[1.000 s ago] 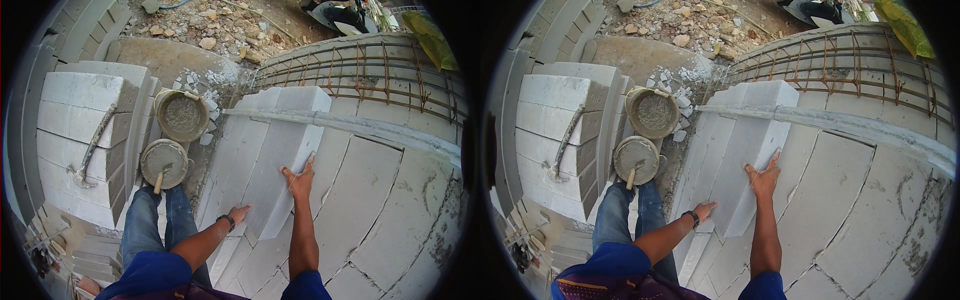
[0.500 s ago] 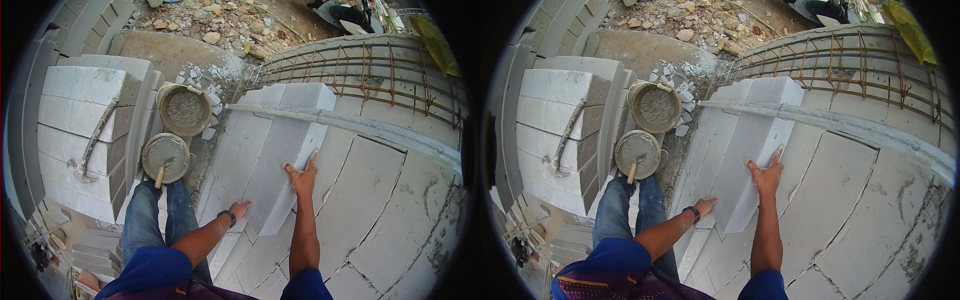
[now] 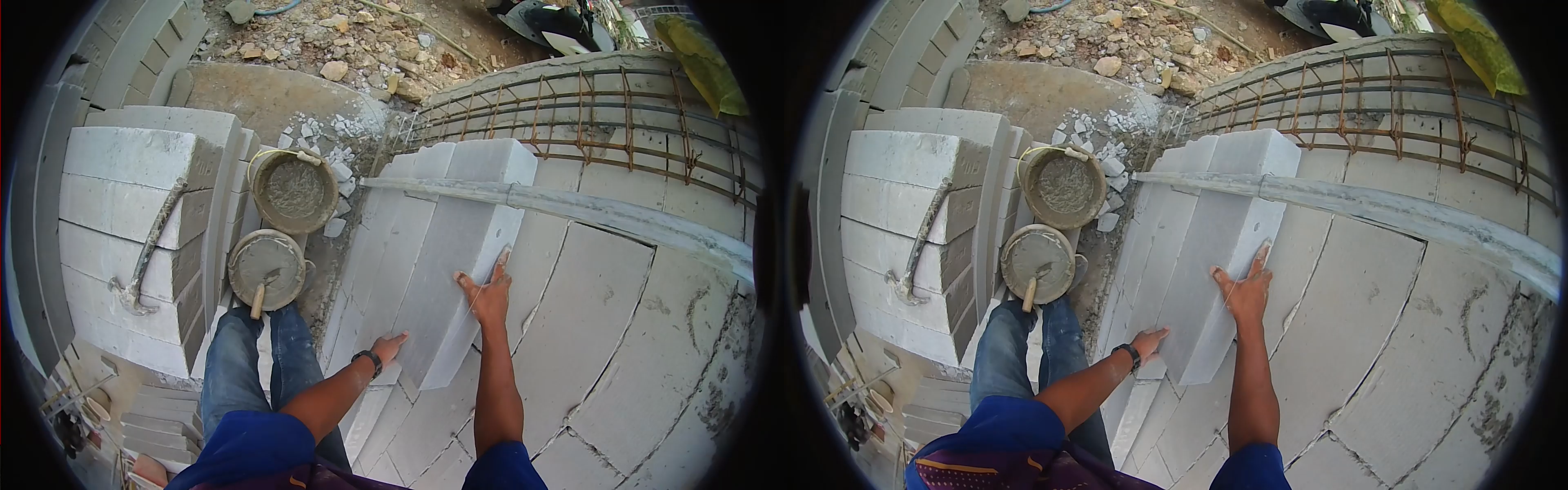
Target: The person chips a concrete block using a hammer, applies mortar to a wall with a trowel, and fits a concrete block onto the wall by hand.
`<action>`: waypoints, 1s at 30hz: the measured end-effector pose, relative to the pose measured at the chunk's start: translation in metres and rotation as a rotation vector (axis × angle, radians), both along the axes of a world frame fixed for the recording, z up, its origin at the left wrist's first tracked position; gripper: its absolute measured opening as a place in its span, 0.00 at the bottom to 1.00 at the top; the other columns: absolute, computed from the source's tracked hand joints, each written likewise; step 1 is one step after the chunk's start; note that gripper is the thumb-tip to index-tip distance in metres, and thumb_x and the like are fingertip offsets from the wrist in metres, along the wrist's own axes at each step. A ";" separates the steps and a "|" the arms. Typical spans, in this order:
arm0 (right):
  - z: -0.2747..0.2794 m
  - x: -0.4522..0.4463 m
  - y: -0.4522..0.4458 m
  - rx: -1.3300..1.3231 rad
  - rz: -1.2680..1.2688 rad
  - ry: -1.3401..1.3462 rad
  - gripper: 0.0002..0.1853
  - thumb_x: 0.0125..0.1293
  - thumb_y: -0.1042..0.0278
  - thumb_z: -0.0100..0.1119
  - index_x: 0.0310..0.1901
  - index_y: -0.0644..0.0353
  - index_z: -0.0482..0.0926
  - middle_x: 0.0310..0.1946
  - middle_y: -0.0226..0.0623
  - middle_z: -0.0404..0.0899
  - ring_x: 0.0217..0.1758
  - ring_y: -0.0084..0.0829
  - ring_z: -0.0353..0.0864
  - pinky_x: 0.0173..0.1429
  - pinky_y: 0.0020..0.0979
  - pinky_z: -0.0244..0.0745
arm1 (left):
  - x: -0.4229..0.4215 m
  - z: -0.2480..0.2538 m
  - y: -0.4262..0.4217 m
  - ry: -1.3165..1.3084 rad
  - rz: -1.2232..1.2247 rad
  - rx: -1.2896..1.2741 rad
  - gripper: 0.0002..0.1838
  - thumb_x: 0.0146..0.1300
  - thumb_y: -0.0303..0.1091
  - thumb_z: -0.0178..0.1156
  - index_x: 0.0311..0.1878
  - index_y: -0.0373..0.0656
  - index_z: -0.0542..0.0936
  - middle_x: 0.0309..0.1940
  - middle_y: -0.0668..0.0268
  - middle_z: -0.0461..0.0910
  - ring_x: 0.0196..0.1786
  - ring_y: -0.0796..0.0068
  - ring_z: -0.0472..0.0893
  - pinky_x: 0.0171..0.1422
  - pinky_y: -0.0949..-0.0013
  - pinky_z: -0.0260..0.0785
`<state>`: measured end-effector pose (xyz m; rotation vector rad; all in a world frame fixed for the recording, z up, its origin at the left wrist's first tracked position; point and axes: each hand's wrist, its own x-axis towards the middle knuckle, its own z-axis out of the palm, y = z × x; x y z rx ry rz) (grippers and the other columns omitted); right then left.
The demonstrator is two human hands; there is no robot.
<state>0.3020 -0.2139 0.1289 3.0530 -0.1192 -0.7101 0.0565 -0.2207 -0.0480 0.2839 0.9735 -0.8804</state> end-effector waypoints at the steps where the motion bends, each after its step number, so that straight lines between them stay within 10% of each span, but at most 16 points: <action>1: 0.001 0.000 0.001 -0.001 -0.002 0.005 0.70 0.52 0.38 0.79 0.85 0.52 0.39 0.70 0.73 0.62 0.72 0.66 0.70 0.75 0.51 0.70 | -0.001 0.000 0.001 -0.003 0.006 -0.008 0.40 0.70 0.60 0.65 0.76 0.44 0.68 0.77 0.57 0.67 0.79 0.58 0.65 0.80 0.48 0.62; 15: 0.003 0.003 -0.005 -0.041 0.049 0.043 0.70 0.56 0.28 0.73 0.85 0.51 0.35 0.76 0.77 0.54 0.79 0.69 0.59 0.79 0.53 0.63 | 0.000 -0.005 0.000 0.027 0.049 -0.020 0.38 0.70 0.57 0.67 0.74 0.45 0.70 0.74 0.58 0.70 0.77 0.58 0.68 0.79 0.45 0.62; 21: -0.005 0.003 -0.019 0.082 0.081 0.039 0.66 0.61 0.27 0.68 0.85 0.49 0.35 0.83 0.60 0.49 0.83 0.68 0.50 0.83 0.54 0.55 | 0.003 0.000 0.005 0.029 0.047 -0.021 0.40 0.69 0.57 0.68 0.76 0.45 0.68 0.76 0.57 0.68 0.78 0.55 0.66 0.79 0.44 0.61; 24: -0.015 0.001 -0.028 0.137 0.088 -0.019 0.63 0.64 0.28 0.65 0.85 0.52 0.38 0.75 0.78 0.53 0.79 0.72 0.56 0.80 0.56 0.60 | 0.001 -0.003 0.003 0.029 0.054 -0.025 0.41 0.69 0.58 0.68 0.76 0.44 0.68 0.76 0.56 0.67 0.79 0.54 0.65 0.79 0.44 0.61; 27: -0.015 -0.001 -0.024 0.135 0.048 0.024 0.58 0.70 0.25 0.54 0.85 0.51 0.34 0.84 0.56 0.46 0.84 0.67 0.45 0.86 0.53 0.47 | 0.003 0.003 0.010 0.025 0.053 -0.041 0.42 0.68 0.59 0.69 0.76 0.44 0.68 0.77 0.55 0.66 0.78 0.51 0.64 0.79 0.44 0.61; 30: -0.024 -0.002 -0.030 0.138 0.075 -0.021 0.54 0.73 0.27 0.49 0.85 0.52 0.35 0.84 0.56 0.45 0.84 0.68 0.44 0.86 0.54 0.45 | 0.004 0.005 0.011 0.030 0.044 -0.035 0.44 0.67 0.60 0.69 0.77 0.43 0.67 0.77 0.54 0.65 0.78 0.49 0.64 0.79 0.44 0.61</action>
